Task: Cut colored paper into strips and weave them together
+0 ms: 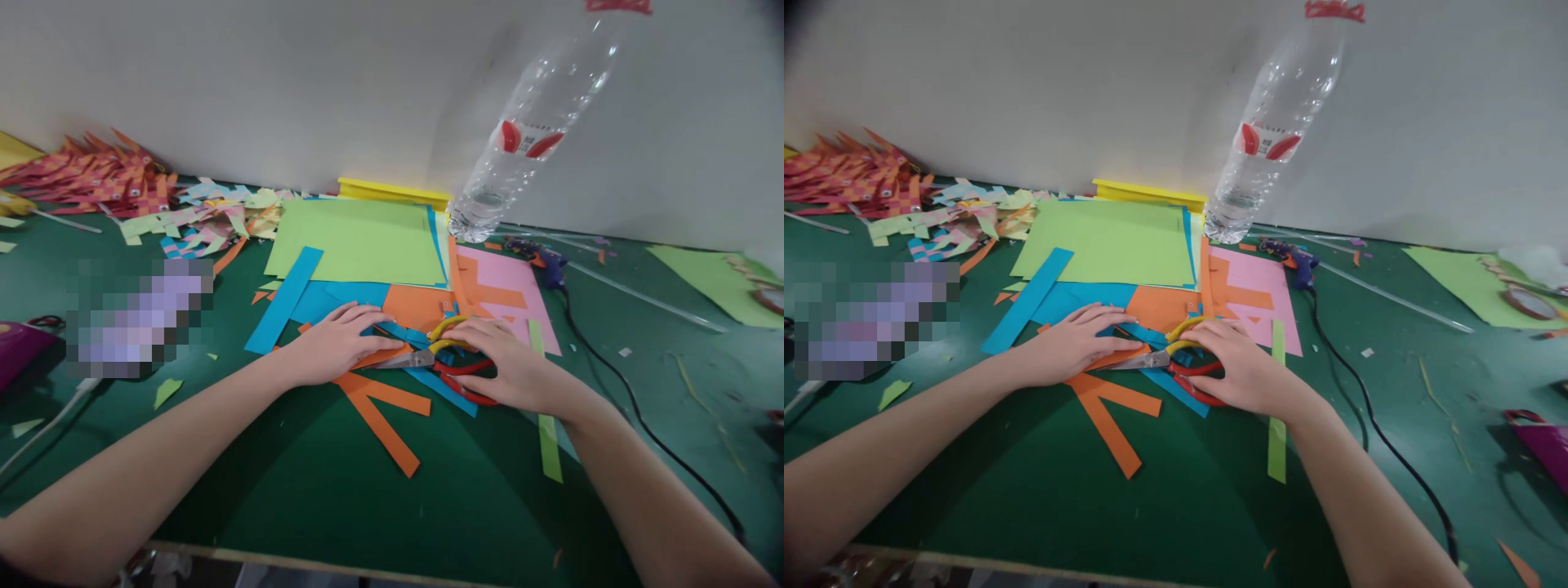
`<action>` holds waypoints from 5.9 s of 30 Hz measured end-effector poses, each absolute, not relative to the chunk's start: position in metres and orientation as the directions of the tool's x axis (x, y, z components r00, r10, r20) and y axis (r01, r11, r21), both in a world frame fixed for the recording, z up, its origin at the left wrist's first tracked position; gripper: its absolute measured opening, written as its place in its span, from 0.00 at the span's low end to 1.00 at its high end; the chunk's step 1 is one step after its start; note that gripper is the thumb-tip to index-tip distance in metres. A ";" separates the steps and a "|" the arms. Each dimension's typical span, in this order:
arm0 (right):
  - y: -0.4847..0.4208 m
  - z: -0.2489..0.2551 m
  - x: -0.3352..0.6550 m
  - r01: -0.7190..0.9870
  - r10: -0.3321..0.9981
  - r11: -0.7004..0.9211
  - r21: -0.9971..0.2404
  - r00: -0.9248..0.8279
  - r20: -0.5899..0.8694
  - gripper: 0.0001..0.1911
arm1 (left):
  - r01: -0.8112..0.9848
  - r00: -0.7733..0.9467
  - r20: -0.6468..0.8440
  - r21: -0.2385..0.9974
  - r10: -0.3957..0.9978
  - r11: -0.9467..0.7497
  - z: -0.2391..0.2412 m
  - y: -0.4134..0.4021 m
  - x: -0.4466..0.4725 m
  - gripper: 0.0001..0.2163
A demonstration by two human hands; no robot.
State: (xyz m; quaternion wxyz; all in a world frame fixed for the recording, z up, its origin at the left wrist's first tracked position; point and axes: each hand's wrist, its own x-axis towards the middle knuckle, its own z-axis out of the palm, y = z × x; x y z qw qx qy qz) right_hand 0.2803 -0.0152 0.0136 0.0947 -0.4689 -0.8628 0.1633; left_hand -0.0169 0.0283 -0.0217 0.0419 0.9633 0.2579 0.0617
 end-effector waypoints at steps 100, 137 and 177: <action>-0.013 0.013 0.286 0.768 0.824 0.553 -0.324 -0.561 0.077 0.21 | 0.521 0.766 0.468 -0.051 0.440 -0.852 -0.018 0.023 -0.005 0.13; -0.015 0.016 0.283 0.751 0.827 0.541 -0.378 -0.557 0.077 0.21 | 0.396 0.894 0.281 -0.134 0.349 -0.908 -0.007 0.024 -0.020 0.13; -0.013 0.013 0.285 0.734 0.812 0.555 -0.391 -0.581 0.062 0.22 | 0.490 0.853 0.195 0.013 0.483 -0.871 -0.013 0.021 -0.019 0.14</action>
